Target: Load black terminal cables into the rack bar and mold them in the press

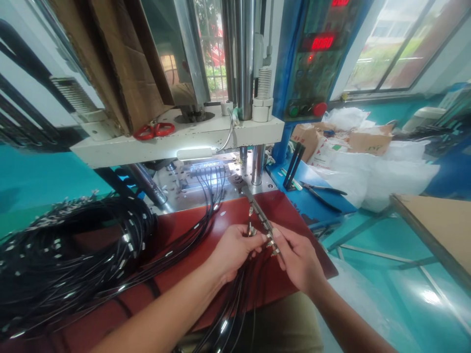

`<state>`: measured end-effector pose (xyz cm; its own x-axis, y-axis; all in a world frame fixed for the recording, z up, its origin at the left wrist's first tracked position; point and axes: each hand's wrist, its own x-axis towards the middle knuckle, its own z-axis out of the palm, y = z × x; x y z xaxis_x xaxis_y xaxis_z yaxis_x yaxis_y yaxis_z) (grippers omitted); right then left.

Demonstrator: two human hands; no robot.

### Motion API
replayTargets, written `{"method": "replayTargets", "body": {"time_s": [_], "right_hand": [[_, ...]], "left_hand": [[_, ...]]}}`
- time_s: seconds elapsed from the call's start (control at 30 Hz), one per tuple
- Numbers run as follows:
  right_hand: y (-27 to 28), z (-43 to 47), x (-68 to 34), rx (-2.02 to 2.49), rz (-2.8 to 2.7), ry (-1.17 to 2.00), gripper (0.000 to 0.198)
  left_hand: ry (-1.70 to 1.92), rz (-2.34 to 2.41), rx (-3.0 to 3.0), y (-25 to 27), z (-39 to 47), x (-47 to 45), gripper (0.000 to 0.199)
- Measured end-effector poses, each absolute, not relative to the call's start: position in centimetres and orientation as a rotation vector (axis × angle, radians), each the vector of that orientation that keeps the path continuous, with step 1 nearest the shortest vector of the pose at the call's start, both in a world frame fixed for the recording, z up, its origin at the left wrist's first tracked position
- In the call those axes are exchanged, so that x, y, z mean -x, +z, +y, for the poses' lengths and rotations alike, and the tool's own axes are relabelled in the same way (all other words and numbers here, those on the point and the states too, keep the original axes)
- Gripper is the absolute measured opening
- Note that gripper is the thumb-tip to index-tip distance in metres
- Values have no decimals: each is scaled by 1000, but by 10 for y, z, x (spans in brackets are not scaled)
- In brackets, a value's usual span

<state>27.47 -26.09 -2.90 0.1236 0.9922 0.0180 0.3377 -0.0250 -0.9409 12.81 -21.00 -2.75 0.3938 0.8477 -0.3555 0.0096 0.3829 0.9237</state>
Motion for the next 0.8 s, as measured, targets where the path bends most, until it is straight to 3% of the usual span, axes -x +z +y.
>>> {"method": "replayTargets", "body": {"time_s": [0.17,0.33,0.8], "right_hand": [[-33,-260,-277,1395,-1233,1039,43],[-38,-259,-278,1305,-1141,1071,40],[-40,-260,-281,1271,-1161,1132,41]], "left_hand": [[587,903,-926,-20,-205,-106,25],[605,790,-824,-15,-205,-82,44],[684,846,-636,-19,-209,-90,22]]}}
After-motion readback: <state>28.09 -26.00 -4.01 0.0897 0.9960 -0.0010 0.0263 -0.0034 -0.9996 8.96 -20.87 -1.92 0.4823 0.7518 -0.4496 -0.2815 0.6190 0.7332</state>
